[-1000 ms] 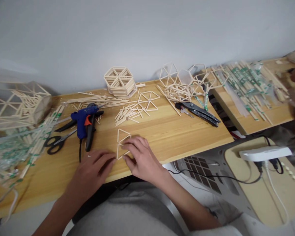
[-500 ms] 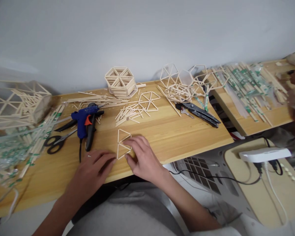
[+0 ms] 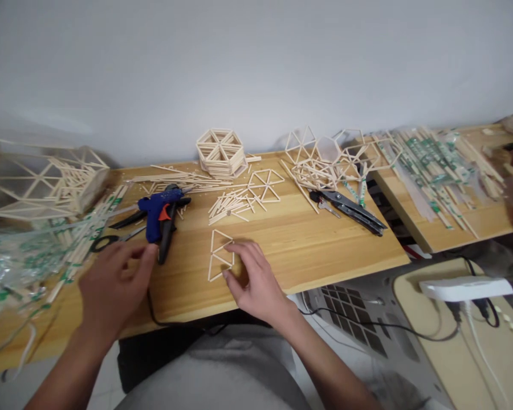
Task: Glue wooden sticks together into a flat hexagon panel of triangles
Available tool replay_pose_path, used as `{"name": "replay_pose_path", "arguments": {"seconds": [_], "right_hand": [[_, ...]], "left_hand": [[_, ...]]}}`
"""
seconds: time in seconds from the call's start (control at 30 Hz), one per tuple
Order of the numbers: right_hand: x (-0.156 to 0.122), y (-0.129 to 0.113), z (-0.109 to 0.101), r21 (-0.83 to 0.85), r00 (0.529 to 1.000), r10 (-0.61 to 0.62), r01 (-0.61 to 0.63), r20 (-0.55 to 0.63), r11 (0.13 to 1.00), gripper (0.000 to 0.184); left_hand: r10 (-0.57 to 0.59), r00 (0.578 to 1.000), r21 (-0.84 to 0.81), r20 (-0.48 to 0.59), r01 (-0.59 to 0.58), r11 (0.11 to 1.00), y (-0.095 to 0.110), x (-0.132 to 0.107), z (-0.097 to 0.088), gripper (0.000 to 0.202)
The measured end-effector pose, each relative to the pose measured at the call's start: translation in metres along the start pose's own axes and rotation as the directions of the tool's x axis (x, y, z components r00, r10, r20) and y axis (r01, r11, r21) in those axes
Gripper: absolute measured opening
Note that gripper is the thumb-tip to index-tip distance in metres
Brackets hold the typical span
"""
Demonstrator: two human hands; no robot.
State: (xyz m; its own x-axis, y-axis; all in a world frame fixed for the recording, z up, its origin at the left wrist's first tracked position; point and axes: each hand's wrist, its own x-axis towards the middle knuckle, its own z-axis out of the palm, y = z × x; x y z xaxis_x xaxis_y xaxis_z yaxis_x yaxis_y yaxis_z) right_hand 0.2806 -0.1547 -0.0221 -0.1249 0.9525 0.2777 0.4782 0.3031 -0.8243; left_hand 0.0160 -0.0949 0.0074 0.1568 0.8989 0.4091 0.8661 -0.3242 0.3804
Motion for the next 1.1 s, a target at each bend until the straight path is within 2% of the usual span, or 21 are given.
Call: {"name": "replay_pose_path", "arguments": {"seconds": [0.03, 0.1, 0.17, 0.23, 0.37, 0.43, 0.5, 0.57, 0.63, 0.67, 0.73, 0.83, 0.93, 1.1], "right_hand": [[0.001, 0.0, 0.0, 0.006, 1.0, 0.005, -0.005, -0.009, 1.0, 0.041], [0.002, 0.001, 0.0, 0.021, 1.0, 0.002, -0.001, -0.023, 1.0, 0.038], [0.003, 0.001, 0.0, 0.037, 0.999, -0.02, 0.022, -0.033, 0.999, 0.031], [0.003, 0.001, 0.001, 0.042, 0.998, -0.052, 0.054, -0.034, 0.998, 0.021], [0.001, -0.001, 0.002, 0.015, 0.996, -0.094, 0.094, 0.001, 0.995, 0.015], [0.0, -0.002, 0.002, -0.008, 0.995, -0.099, 0.099, 0.028, 0.995, 0.016], [0.0, -0.004, 0.002, -0.032, 0.993, -0.105, 0.107, 0.055, 0.994, 0.017], [0.001, -0.004, 0.001, -0.052, 0.989, -0.12, 0.124, 0.081, 0.991, 0.018], [0.001, -0.005, 0.001, -0.072, 0.985, -0.138, 0.146, 0.107, 0.987, 0.02], [0.001, -0.005, 0.001, -0.083, 0.982, -0.143, 0.153, 0.122, 0.985, 0.021], [0.001, -0.005, 0.001, -0.109, 0.978, -0.145, 0.163, 0.152, 0.981, 0.022], [0.0, -0.006, 0.001, -0.133, 0.973, -0.147, 0.171, 0.178, 0.976, 0.022], [0.0, -0.005, 0.002, -0.145, 0.972, -0.15, 0.177, 0.181, 0.974, 0.021], [0.0, -0.003, 0.003, -0.159, 0.973, -0.157, 0.184, 0.17, 0.97, 0.016]], "left_hand": [[-0.11, 0.994, 0.039, 0.008, 0.11, 0.993, -0.006, 0.009, -0.002, 0.031], [-0.31, 0.948, 0.09, 0.072, 0.304, 0.949, -0.016, 0.028, -0.002, 0.039], [-0.417, 0.888, 0.125, 0.195, 0.399, 0.908, -0.022, 0.045, 0.003, 0.048], [-0.445, 0.857, 0.105, 0.259, 0.433, 0.895, -0.023, 0.056, 0.011, 0.053], [-0.455, 0.865, 0.007, 0.213, 0.464, 0.886, -0.022, 0.063, 0.022, 0.049], [-0.465, 0.861, -0.131, 0.205, 0.495, 0.859, -0.022, 0.06, 0.019, 0.045], [-0.47, 0.845, -0.36, 0.256, 0.535, 0.765, -0.021, 0.052, 0.012, 0.04], [-0.435, 0.818, -0.558, 0.376, 0.575, 0.599, -0.019, 0.041, 0.002, 0.04], [-0.408, 0.793, -0.599, 0.452, 0.609, 0.521, -0.017, 0.027, -0.008, 0.038], [-0.406, 0.788, -0.583, 0.462, 0.615, 0.53, -0.016, 0.019, -0.013, 0.036], [-0.42, 0.809, -0.565, 0.413, 0.588, 0.578, -0.016, 0.003, -0.021, 0.035], [-0.411, 0.827, -0.464, 0.385, 0.558, 0.688, -0.019, -0.023, -0.027, 0.033], [-0.341, 0.838, -0.379, 0.427, 0.508, 0.773, -0.021, -0.044, -0.026, 0.041], [-0.234, 0.883, -0.314, 0.408, 0.376, 0.872, -0.016, -0.061, -0.018, 0.035]]}}
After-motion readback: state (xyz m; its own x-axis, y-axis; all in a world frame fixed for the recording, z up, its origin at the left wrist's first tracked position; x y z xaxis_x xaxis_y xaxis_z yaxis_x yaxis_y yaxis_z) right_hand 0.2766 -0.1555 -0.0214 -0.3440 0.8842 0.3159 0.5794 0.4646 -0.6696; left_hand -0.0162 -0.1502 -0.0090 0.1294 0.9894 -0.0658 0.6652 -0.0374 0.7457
